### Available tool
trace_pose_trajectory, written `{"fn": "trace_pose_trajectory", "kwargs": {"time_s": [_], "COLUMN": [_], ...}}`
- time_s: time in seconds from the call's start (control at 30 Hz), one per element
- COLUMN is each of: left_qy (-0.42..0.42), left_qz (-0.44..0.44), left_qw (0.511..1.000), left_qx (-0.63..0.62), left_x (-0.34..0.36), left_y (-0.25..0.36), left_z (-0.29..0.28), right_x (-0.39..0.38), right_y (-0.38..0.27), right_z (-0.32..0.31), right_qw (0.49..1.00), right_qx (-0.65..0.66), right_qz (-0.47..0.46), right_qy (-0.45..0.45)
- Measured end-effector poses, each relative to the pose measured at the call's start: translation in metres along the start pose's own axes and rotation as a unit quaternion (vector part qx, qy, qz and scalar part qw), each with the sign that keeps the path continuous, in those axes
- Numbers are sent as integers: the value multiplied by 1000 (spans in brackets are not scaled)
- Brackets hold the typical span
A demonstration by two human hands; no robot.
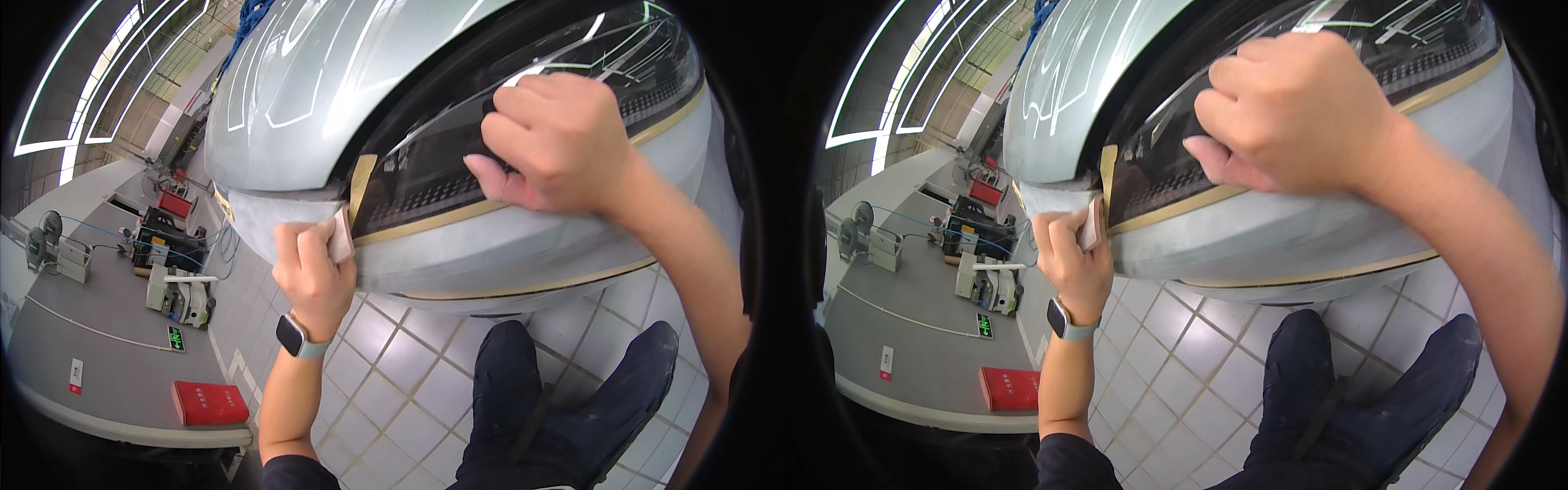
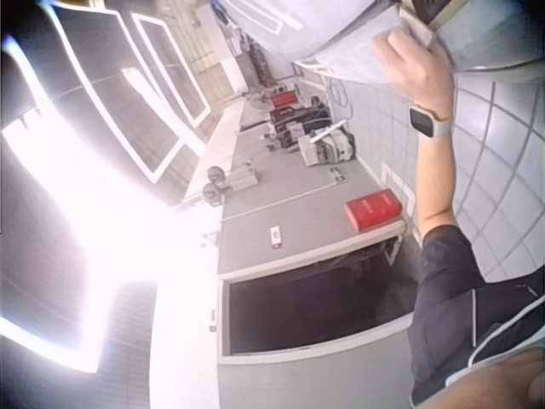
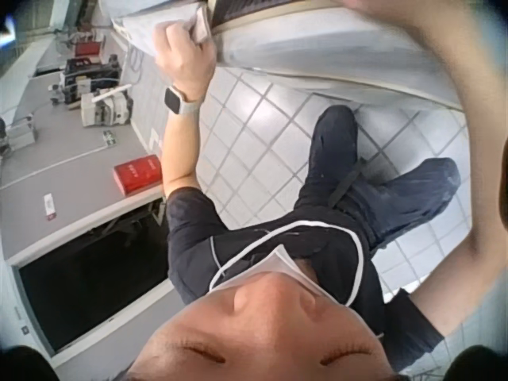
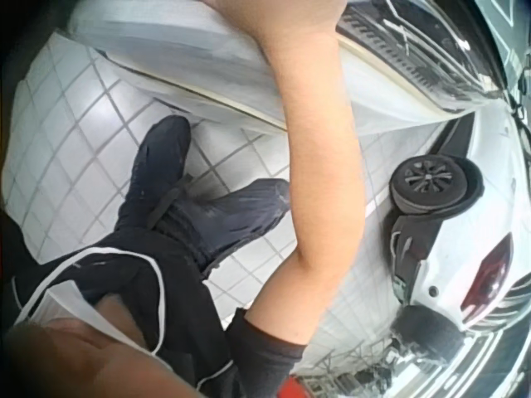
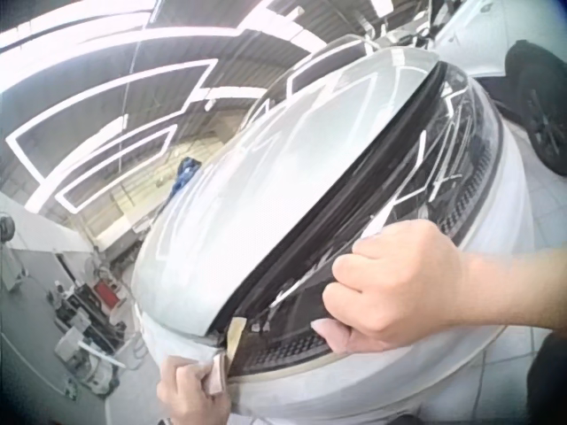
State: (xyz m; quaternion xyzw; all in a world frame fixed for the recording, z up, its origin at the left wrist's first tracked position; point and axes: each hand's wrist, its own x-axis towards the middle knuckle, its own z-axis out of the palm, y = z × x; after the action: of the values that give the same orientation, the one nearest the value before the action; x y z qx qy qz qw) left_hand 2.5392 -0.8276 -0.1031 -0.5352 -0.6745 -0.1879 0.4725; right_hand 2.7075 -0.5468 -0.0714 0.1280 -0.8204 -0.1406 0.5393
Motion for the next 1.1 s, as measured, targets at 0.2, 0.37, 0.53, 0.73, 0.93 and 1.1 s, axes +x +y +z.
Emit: {"fn": "trace_pose_trajectory", "kwargs": {"time_s": [0.2,0.37,0.53,0.73,0.93,1.1], "left_qy": [-26,-126,-144,-133,-87,129], "left_qz": [13,-5,-45,-176,-487,-693], "left_qw": [1000,991,988,975,851,522], "left_qx": [8,52,17,-39,-174,-481], "left_x": [6,-8,-8,-5,-24,-38], "left_y": [-8,-11,-10,-1,35,97], "left_z": [0,-24,-27,-27,-41,-41], "right_x": [4,4,5,1,-1,19], "right_y": [-2,-2,-3,-1,0,-57], "right_z": [-4,-6,-8,-2,0,-33], "right_qw": [1000,1000,1000,1000,1000,981], "right_qx": [-10,-6,9,22,31,140], "right_qz": [-22,-19,-1,-1,5,82], "right_qy": [0,-12,-11,15,5,-108]}}
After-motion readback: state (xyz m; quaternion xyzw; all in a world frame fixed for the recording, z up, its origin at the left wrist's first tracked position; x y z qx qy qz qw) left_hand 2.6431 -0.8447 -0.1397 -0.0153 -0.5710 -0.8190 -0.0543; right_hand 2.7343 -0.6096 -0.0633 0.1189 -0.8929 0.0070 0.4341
